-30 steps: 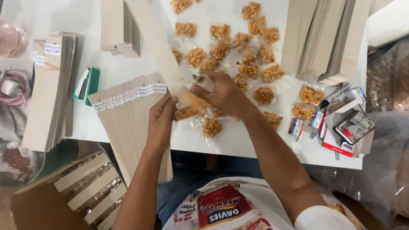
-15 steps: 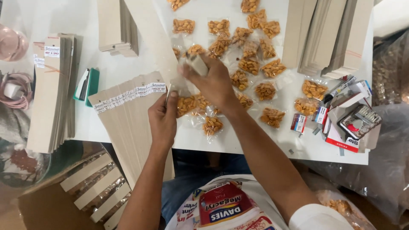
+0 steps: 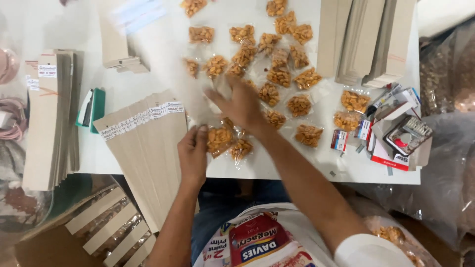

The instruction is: Stapling cardboard labels onto small plastic bags filled with nuts for packaging.

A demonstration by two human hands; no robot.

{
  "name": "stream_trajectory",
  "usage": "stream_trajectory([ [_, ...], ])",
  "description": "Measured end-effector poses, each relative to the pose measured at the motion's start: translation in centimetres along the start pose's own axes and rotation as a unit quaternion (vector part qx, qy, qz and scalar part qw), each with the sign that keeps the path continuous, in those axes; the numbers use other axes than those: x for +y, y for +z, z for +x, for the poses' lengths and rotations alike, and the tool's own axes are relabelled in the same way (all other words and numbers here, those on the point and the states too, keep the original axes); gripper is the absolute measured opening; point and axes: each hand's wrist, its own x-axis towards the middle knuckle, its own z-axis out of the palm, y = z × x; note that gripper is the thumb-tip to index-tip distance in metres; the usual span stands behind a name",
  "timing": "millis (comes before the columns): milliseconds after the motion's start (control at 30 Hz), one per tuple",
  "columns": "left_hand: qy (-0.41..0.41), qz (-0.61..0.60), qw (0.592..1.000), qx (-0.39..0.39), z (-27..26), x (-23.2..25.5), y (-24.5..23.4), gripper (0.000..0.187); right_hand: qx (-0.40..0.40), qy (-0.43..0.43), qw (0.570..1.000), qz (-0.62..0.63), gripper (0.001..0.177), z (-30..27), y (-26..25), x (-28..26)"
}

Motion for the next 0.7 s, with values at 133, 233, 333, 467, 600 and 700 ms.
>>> stream_trajectory([
  [133, -0.068, -0.165, 0.984, -0.018, -0.9, 6.4, 0.8, 0.04, -0.028, -0.144, 0.918, -0.368, 0.045, 1.7, 0.7, 13.7],
  [233, -0.082, -0.185, 0.979, -0.005, -0.7, 3.1, 0.9, 0.032, 0.033, -0.159, 0.928, -0.334, 0.034, 1.1, -3.4, 4.3],
  [333, -0.127, -0.193, 0.973, 0.023, 0.7, 1.4, 0.5, 0.034, 0.1, -0.257, 0.918, -0.286, 0.019, 0.3, -1.4, 4.6],
  [467, -0.158, -0.187, 0.969, 0.04, -0.5, 6.8, 0.7, 0.043, 0.093, -0.264, 0.895, -0.346, 0.016, -0.5, -1.8, 5.5],
  [600, -0.155, -0.18, 0.971, 0.022, 0.1, 5.3, -0.1, 0.036, 0.038, -0.218, 0.89, -0.398, 0.02, 0.9, -2.8, 7.5],
  [700, -0.17, -0.185, 0.968, 0.02, 0.3, 3.5, -0.8, 0.035, 0.066, -0.221, 0.893, -0.387, 0.021, 1.0, -3.8, 5.2],
])
